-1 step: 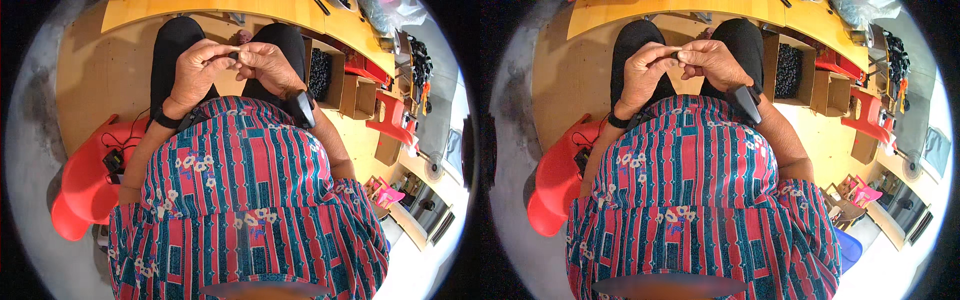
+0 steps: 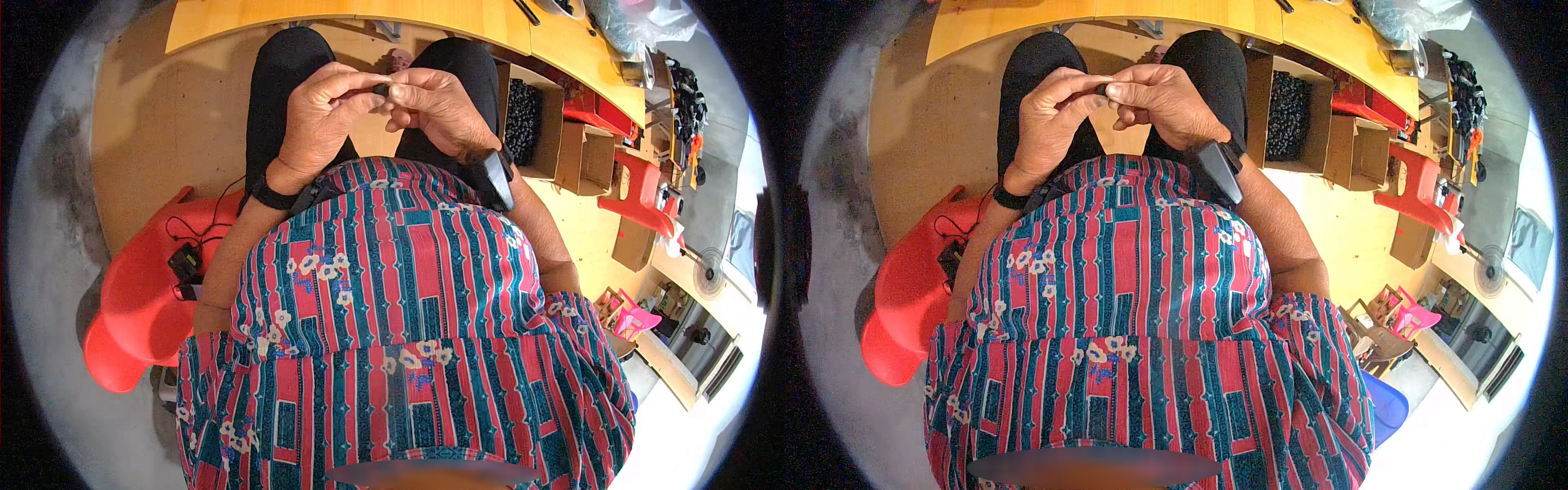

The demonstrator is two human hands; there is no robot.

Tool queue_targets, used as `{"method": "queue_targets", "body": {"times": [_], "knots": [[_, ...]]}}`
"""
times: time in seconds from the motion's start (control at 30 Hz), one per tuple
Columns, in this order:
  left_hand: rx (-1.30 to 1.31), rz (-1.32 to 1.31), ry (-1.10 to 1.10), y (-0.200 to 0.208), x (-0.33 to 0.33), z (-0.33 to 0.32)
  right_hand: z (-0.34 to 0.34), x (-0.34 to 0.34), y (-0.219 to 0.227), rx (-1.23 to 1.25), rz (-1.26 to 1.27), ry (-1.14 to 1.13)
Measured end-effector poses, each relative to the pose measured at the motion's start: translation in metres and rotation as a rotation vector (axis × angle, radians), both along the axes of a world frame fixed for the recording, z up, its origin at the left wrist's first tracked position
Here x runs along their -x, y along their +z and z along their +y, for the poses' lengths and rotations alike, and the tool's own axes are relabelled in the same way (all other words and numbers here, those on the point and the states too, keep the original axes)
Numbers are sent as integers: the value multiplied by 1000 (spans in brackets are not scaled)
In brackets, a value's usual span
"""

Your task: The person assembles small black plastic components by hand.

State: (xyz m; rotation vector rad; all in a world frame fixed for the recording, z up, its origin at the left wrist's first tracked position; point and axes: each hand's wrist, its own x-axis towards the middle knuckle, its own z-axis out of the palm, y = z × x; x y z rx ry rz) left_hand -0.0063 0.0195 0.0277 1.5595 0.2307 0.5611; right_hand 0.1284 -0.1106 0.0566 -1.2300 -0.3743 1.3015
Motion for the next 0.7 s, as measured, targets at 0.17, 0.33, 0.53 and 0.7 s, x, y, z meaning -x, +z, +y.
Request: {"method": "queue_targets", "body": {"times": [0.17, 0.33, 0.53, 0.7], "knots": [[76, 37, -1, 4, -1, -4, 0, 6, 2, -28, -125, -146], [175, 81, 0, 5, -1, -6, 1, 9, 6, -67, -381, -201], [185, 74, 9, 3, 0, -5, 1, 11, 5, -64, -430, -238], [202, 73, 3, -2, -1, -5, 1, 11, 1, -63, -426, -246]]}}
